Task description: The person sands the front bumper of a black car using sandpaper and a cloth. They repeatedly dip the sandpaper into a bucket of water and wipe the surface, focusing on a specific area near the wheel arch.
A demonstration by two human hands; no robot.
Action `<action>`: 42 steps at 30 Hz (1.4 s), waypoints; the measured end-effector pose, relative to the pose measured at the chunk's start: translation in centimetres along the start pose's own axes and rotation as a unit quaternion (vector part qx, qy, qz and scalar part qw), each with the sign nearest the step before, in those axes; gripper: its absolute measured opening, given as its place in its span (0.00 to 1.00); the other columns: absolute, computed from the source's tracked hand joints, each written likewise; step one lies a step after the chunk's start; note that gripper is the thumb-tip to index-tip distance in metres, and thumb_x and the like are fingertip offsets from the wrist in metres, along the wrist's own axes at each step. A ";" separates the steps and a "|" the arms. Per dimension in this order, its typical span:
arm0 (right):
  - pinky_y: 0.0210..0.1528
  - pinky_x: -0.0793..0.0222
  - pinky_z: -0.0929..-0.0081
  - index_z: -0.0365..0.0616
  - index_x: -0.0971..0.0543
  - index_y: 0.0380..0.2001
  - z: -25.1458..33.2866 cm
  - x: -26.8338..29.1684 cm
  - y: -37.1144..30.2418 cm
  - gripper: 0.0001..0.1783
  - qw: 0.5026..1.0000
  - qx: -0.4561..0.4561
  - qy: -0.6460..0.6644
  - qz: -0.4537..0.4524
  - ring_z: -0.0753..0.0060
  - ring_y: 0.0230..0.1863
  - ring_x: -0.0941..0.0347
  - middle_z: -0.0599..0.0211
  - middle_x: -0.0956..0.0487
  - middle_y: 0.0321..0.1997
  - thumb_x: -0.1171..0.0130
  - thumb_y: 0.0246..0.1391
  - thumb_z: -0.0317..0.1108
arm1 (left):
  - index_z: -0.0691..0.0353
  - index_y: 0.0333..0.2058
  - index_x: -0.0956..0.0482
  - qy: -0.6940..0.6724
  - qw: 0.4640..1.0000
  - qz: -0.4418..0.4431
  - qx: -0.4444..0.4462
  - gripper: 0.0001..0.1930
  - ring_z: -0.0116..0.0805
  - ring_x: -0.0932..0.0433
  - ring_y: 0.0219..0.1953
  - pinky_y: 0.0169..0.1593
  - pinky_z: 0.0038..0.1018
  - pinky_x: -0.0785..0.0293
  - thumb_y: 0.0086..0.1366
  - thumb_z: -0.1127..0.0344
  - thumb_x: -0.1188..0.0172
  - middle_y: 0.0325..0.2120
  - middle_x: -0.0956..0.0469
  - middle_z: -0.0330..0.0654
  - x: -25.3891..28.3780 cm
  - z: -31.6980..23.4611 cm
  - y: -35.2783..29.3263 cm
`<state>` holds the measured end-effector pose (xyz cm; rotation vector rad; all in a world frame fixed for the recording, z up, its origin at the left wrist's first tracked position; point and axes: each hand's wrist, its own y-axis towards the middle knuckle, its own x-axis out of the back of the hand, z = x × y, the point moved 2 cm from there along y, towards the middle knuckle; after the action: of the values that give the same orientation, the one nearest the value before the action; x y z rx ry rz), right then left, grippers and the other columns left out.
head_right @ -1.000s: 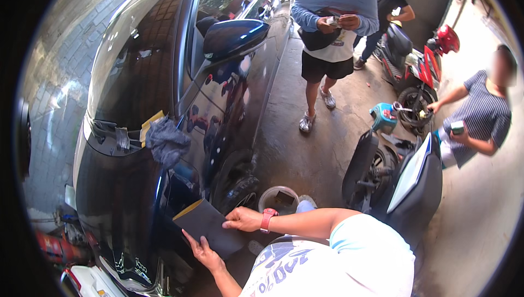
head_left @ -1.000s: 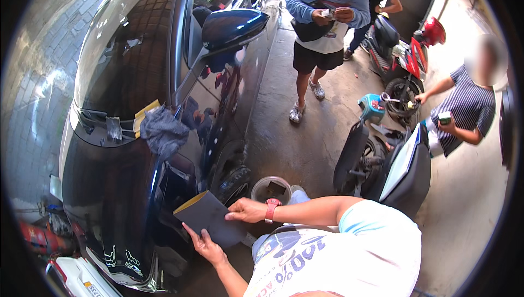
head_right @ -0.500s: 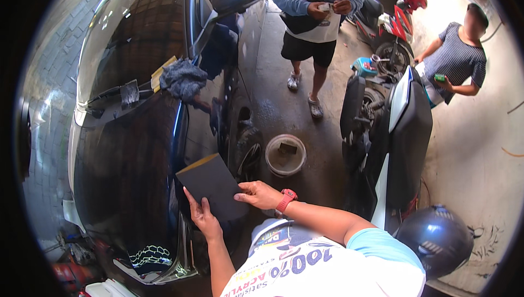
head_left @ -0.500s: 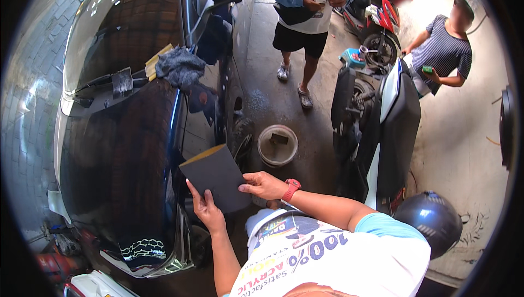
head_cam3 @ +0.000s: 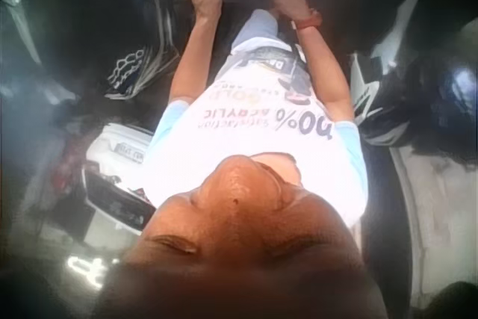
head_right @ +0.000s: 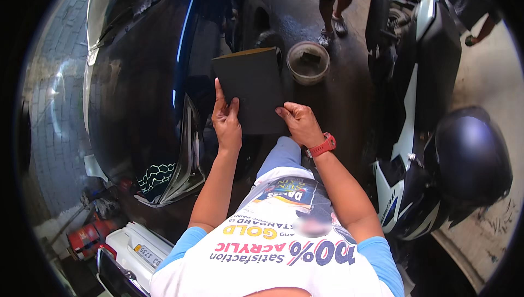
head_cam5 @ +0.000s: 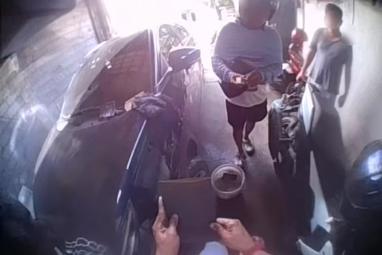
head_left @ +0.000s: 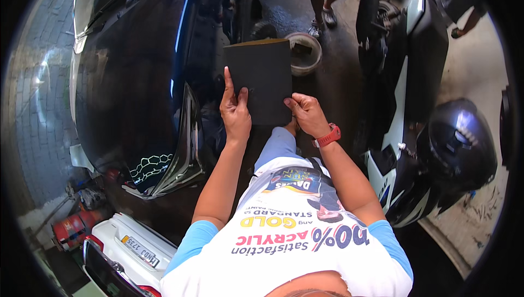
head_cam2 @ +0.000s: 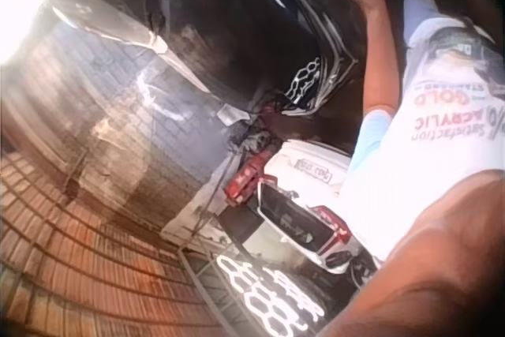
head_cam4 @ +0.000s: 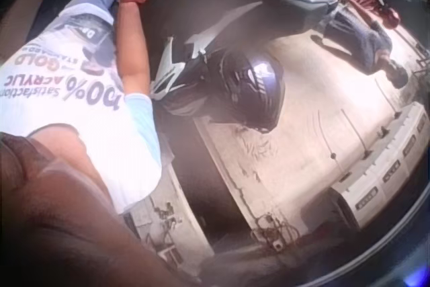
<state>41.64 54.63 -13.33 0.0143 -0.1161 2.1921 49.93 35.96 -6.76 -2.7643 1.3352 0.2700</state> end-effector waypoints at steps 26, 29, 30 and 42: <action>0.29 0.31 0.82 0.36 0.19 0.37 -3.4 -15.9 -27.7 0.19 0.980 -0.121 0.040 -0.154 0.89 0.27 0.33 0.81 0.28 0.25 0.36 0.71 0.44 | 0.64 0.65 0.30 -0.055 0.924 0.260 0.274 0.22 0.25 0.20 0.54 0.57 0.23 0.24 0.76 0.71 0.40 0.55 0.19 0.40 19.0 -0.4 -18.8; 0.31 0.43 0.84 0.38 0.20 0.38 -3.7 -20.5 -29.2 0.19 0.968 -0.145 0.015 -0.207 0.91 0.28 0.40 0.85 0.33 0.25 0.34 0.70 0.45 | 0.66 0.65 0.30 -0.052 0.908 0.328 0.257 0.21 0.24 0.18 0.49 0.53 0.23 0.22 0.77 0.71 0.42 0.51 0.17 0.40 23.9 1.6 -20.7; 0.31 0.45 0.84 0.38 0.20 0.38 -3.8 -21.9 -29.6 0.19 0.966 -0.128 0.040 -0.223 0.90 0.28 0.42 0.86 0.35 0.25 0.34 0.70 0.46 | 0.66 0.65 0.30 0.010 0.899 0.356 0.256 0.20 0.24 0.18 0.49 0.54 0.24 0.22 0.77 0.72 0.43 0.52 0.17 0.40 25.8 2.5 -21.2; 0.30 0.55 0.77 0.48 0.36 0.23 -0.5 -31.2 -32.2 0.25 0.965 -0.061 -0.004 -0.257 0.88 0.29 0.52 0.87 0.45 0.26 0.37 0.72 0.43 | 0.63 0.67 0.30 0.032 0.856 0.432 0.283 0.20 0.25 0.20 0.54 0.62 0.26 0.25 0.80 0.72 0.46 0.54 0.18 0.40 37.1 -2.0 -25.3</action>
<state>85.96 48.08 -12.97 -0.0150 -0.2263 1.6634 92.55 22.85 -12.14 -1.5836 2.1592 -0.1747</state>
